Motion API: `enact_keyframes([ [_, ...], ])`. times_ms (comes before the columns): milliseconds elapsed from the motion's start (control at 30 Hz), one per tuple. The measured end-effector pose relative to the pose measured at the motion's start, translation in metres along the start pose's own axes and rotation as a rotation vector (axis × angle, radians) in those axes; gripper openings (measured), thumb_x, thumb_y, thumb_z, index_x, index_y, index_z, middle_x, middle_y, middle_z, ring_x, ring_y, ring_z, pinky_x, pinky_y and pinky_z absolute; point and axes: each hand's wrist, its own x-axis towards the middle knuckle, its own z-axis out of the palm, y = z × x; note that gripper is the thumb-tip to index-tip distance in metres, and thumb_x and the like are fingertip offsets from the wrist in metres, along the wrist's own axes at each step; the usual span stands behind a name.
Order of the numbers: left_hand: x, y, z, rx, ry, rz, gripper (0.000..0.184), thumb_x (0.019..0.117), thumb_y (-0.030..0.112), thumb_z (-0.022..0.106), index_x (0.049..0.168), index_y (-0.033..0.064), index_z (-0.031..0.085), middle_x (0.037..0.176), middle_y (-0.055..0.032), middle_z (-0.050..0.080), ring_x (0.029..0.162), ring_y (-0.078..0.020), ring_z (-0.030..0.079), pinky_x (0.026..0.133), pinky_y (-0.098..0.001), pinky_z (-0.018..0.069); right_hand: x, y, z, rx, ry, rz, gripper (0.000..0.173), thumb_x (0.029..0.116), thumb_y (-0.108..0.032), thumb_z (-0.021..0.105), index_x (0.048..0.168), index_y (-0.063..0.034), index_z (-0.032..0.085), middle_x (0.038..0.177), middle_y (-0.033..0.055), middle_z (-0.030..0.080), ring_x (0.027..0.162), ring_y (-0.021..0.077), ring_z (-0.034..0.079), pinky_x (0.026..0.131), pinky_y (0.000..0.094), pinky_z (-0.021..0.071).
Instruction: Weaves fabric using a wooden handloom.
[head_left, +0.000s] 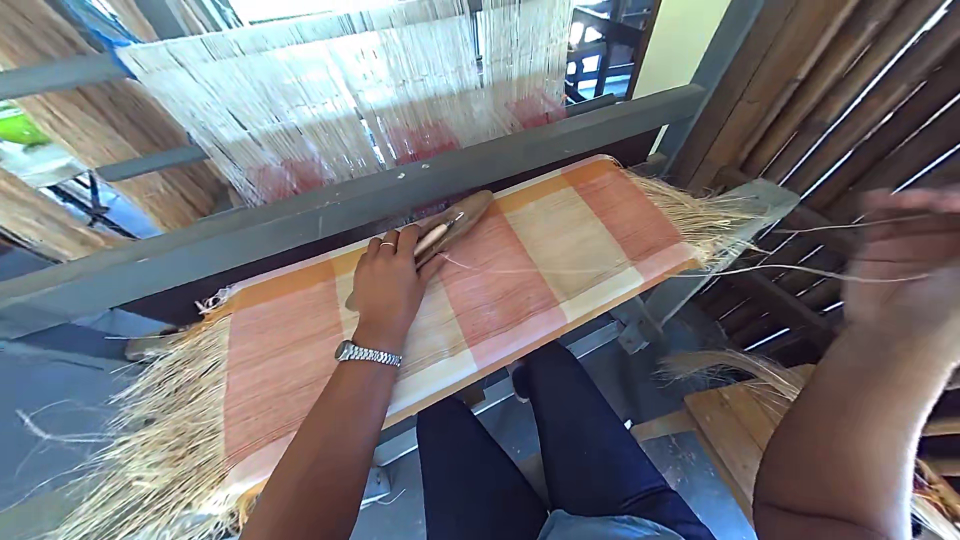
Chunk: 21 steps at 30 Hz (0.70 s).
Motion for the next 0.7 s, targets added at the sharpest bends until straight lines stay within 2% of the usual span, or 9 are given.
enact_keyframes([
  [33, 0.000, 0.001, 0.000, -0.007, 0.006, 0.012, 0.050, 0.0926, 0.039, 0.076, 0.127, 0.0043, 0.063, 0.112, -0.0222, 0.067, 0.103, -0.0442, 0.066, 0.083, -0.0591, 0.0542, -0.001, -0.001, 0.011, -0.104, -0.331, 0.064, 0.027, 0.1097, -0.033, 0.043, 0.106, -0.0262, 0.069, 0.103, -0.0093, 0.074, 0.101, 0.0092, 0.071, 0.096, 0.0335, 0.0584],
  [100, 0.000, 0.002, 0.000, -0.023, 0.014, 0.046, 0.052, 0.0924, 0.039, 0.076, 0.129, 0.0044, 0.063, 0.111, -0.0218, 0.067, 0.102, -0.0434, 0.066, 0.083, -0.0583, 0.0544, 0.001, 0.002, 0.042, -0.322, -0.996, 0.209, 0.032, 0.1058, -0.041, 0.053, 0.120, -0.0214, 0.074, 0.116, -0.0059, 0.074, 0.107, 0.0086, 0.069, 0.096, 0.0324, 0.0586],
  [167, 0.000, 0.004, 0.000, -0.038, 0.039, 0.097, 0.055, 0.0932, 0.042, 0.074, 0.130, 0.0038, 0.063, 0.111, -0.0214, 0.068, 0.101, -0.0426, 0.066, 0.083, -0.0575, 0.0545, 0.000, 0.014, 0.087, -0.534, -1.212, 0.268, 0.038, 0.1028, -0.041, 0.059, 0.128, -0.0150, 0.071, 0.122, -0.0010, 0.073, 0.113, 0.0101, 0.069, 0.100, 0.0372, 0.0577],
  [267, -0.003, 0.008, 0.000, -0.077, 0.075, 0.176, 0.056, 0.0926, 0.043, 0.075, 0.131, 0.0039, 0.063, 0.111, -0.0208, 0.068, 0.101, -0.0418, 0.066, 0.084, -0.0561, 0.0547, -0.007, 0.044, 0.143, -0.549, -0.903, 0.285, 0.046, 0.1015, -0.033, 0.064, 0.141, -0.0092, 0.058, 0.128, 0.0067, 0.069, 0.104, 0.0173, 0.071, 0.089, 0.0410, 0.0605],
  [333, -0.005, 0.014, 0.000, -0.085, 0.074, 0.216, 0.057, 0.0931, 0.047, 0.072, 0.132, 0.0067, 0.063, 0.109, -0.0182, 0.068, 0.100, -0.0391, 0.066, 0.084, -0.0532, 0.0544, -0.016, 0.062, 0.178, -0.393, -0.769, 0.385, 0.059, 0.1048, -0.032, 0.058, 0.155, -0.0118, 0.036, 0.134, 0.0109, 0.065, 0.093, 0.0206, 0.073, 0.078, 0.0408, 0.0632],
  [400, -0.006, 0.017, 0.003, -0.098, 0.089, 0.262, 0.056, 0.0939, 0.049, 0.070, 0.131, 0.0076, 0.064, 0.107, -0.0168, 0.068, 0.097, -0.0374, 0.066, 0.082, -0.0511, 0.0550, -0.028, 0.080, 0.211, -0.201, -0.737, 0.510, 0.067, 0.1068, -0.033, 0.055, 0.162, -0.0157, 0.021, 0.130, 0.0148, 0.065, 0.090, 0.0247, 0.075, 0.077, 0.0432, 0.0651],
  [533, -0.006, 0.010, 0.007, -0.135, 0.051, 0.299, 0.062, 0.0932, 0.052, 0.070, 0.137, 0.0086, 0.062, 0.109, -0.0149, 0.069, 0.098, -0.0339, 0.068, 0.084, -0.0483, 0.0566, -0.046, 0.107, 0.255, -0.060, -0.612, 0.621, 0.050, 0.1064, -0.025, 0.058, 0.149, -0.0094, 0.037, 0.112, 0.0165, 0.068, 0.081, 0.0242, 0.074, 0.074, 0.0401, 0.0651],
  [633, -0.002, -0.005, -0.004, -0.238, 0.029, 0.190, 0.076, 0.0881, 0.062, 0.071, 0.144, 0.0129, 0.057, 0.129, -0.0137, 0.067, 0.117, -0.0331, 0.065, 0.100, -0.0526, 0.0523, -0.032, 0.128, 0.256, -0.017, -0.540, 0.735, 0.046, 0.1043, -0.018, 0.061, 0.142, -0.0022, 0.041, 0.120, 0.0196, 0.063, 0.086, 0.0268, 0.073, 0.078, 0.0420, 0.0648],
  [700, -0.001, -0.028, -0.021, -0.319, 0.160, -0.025, 0.071, 0.0977, 0.057, 0.060, 0.140, 0.0001, 0.053, 0.135, -0.0238, 0.058, 0.124, -0.0376, 0.058, 0.107, -0.0541, 0.0476, -0.014, 0.142, 0.239, -0.069, -0.485, 0.742, 0.053, 0.1026, -0.019, 0.064, 0.145, -0.0009, 0.039, 0.122, 0.0206, 0.064, 0.086, 0.0268, 0.074, 0.077, 0.0425, 0.0652],
])
